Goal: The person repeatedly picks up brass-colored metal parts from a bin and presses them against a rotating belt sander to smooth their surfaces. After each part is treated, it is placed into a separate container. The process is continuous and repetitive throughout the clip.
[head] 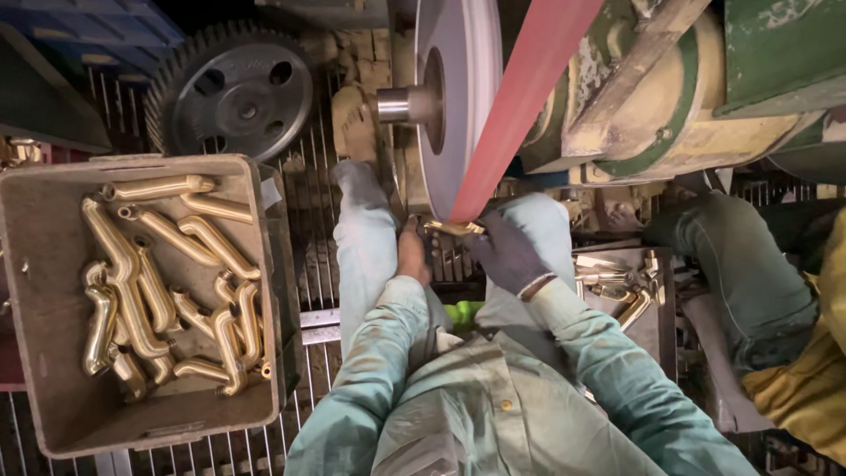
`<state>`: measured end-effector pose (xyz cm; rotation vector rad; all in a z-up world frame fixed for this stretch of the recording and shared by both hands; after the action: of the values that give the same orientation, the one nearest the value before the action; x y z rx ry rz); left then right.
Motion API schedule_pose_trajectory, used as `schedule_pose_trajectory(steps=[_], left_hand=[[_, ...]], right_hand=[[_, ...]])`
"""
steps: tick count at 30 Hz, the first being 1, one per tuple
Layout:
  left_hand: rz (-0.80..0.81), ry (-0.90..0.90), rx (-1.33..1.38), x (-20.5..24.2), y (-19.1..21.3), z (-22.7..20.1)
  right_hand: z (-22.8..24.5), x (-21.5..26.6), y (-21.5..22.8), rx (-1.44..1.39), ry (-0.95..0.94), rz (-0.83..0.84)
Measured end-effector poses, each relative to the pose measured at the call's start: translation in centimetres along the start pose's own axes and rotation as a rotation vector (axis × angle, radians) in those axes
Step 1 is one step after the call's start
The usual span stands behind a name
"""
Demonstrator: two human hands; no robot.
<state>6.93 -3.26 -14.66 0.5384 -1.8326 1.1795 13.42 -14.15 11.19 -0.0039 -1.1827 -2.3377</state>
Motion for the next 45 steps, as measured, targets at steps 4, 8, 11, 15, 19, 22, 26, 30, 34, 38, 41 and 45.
schedule_pose_trajectory(steps=[4, 8, 11, 15, 19, 22, 26, 30, 34, 38, 41, 45], left_hand=[[-0.035, -0.047, -0.029, 0.2, 0.1, -0.8], [0.02, -0.055, -0.072, 1.4, -1.7, -0.9], [0.123, -0.041, -0.087, 2.6, -2.9, 0.0], [0.096, -0.052, -0.056, 2.3, -2.4, 0.0], [0.02, -0.053, -0.02, 0.8, -0.5, -0.7], [-0.019, -0.042, -0.026, 0.3, 0.5, -0.9], [0.027, -0.032, -0.057, 0.9, -0.7, -0.6], [0.09, -0.06, -0.093, 1.7, -2.2, 0.4], [0.007, -0.023, -0.081, 0.9, -1.1, -0.2], [-0.015, -0.076, -0.051, 0.6, 0.7, -1.2], [0.004, -0.091, -0.061, 1.0, 0.2, -1.5], [0.066, -0.07, -0.14, 2.1, -2.1, -1.2]], right_hand=[[0.2, -0.5, -0.5, -0.071, -0.039, 0.036], [0.1, 0.9, 0.7, -0.135, -0.162, 0.015], [-0.1, 3.0, 1.6, -0.325, -0.261, 0.0], [0.3, 2.6, 1.1, -0.339, -0.24, -0.008], [-0.3, 0.5, -0.7, -0.203, -0.252, 0.055], [-0.1, -0.1, -1.0, -0.099, -0.135, 0.002], [-0.3, 1.0, -0.4, -0.246, -0.142, -0.027], [-1.0, 2.9, 0.3, -0.494, -0.292, -0.029], [-0.2, 1.9, -0.1, -0.462, -0.258, -0.031], [0.3, 0.5, -1.6, -0.37, -0.244, 0.028], [-0.2, 0.7, -1.7, -0.406, -0.296, 0.035], [-1.0, 2.4, -0.2, -0.498, -0.232, -0.035]])
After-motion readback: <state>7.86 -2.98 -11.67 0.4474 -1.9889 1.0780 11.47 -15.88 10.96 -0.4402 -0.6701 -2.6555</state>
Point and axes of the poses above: each hand's wrist, its own x-axis away from the middle knuckle, its own y-axis out of the back of the hand, z = x × y, the point moved 7 cm from there along -x, towards the middle knuckle, and after that the axes turned 2 degrees about y, right-handed, at the moved point
